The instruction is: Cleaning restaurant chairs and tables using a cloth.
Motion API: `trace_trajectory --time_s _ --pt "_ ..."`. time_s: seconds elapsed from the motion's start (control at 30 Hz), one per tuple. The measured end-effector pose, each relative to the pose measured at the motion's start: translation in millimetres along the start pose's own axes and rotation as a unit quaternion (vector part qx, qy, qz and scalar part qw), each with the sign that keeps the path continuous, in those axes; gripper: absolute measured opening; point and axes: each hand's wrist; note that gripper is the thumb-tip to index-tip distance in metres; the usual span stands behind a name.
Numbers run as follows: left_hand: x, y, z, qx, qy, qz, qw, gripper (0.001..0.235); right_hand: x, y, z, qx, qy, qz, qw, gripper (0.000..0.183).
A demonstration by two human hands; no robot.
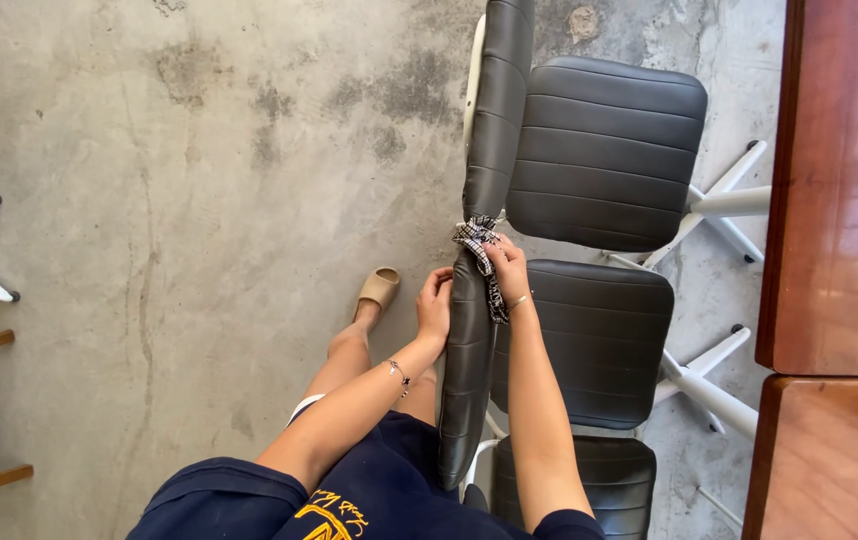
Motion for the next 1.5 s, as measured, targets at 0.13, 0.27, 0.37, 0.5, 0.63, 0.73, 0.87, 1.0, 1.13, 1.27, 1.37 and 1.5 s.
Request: trace_trajectory --time_s 0.13,0.27,0.37,0.5,0.63,0.73,0.87,1.0,1.13,1.27,1.37,1.5 --pt "-22 -7 -8 0.000 -0.036 -0.051 0.998 0.026 -158 54 21 -0.032 0.056 -0.048 0.997 0.031" --pt "-55 -23 -13 0.024 -0.063 0.025 0.997 0.042 -300 107 18 -0.132 -0.092 -0.148 0.976 0.051" --pt "-77 -27 -18 0.045 -0.105 0.105 0.988 0.051 -303 91 -37 -0.104 -0.340 0.103 0.929 0.062" --pt "-96 -24 -19 0.070 -0.146 0.148 0.976 0.050 -250 62 -94 -0.092 -0.384 0.233 0.889 0.060" --pt "-94 -26 -17 0.077 -0.148 0.150 0.974 0.045 -278 74 -94 -0.150 -0.388 0.089 0.905 0.064" --pt "-87 -24 -14 0.077 -0.144 0.147 0.976 0.043 -289 75 -95 -0.110 -0.324 0.211 0.916 0.062" --pt "-69 -26 -16 0.064 -0.140 0.137 0.979 0.046 -238 59 -131 -0.106 -0.381 0.221 0.892 0.068" --pt "-68 -24 -10 0.061 -0.124 0.134 0.981 0.050 -136 25 -188 -0.111 -0.428 0.177 0.880 0.073" --pt "-65 -24 -15 0.065 -0.121 0.142 0.980 0.051 -136 16 -228 -0.119 -0.390 0.154 0.900 0.073" --pt "-61 -24 -13 0.059 -0.124 0.139 0.981 0.053 -154 23 -257 -0.060 -0.299 0.015 0.952 0.078" --pt "-65 -23 -12 0.057 -0.118 0.144 0.981 0.054 -92 4 -262 -0.061 -0.305 -0.054 0.949 0.079" --pt "-66 -23 -17 0.055 -0.129 0.166 0.976 0.054 -57 -8 -256 -0.117 -0.345 -0.219 0.905 0.074"
Point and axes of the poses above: each hand's wrist, its own z-axis towards the middle knuckle, its own y-axis out of the back of the hand, x = y × z, and after that the axes turned 11 degrees about -y, right-handed
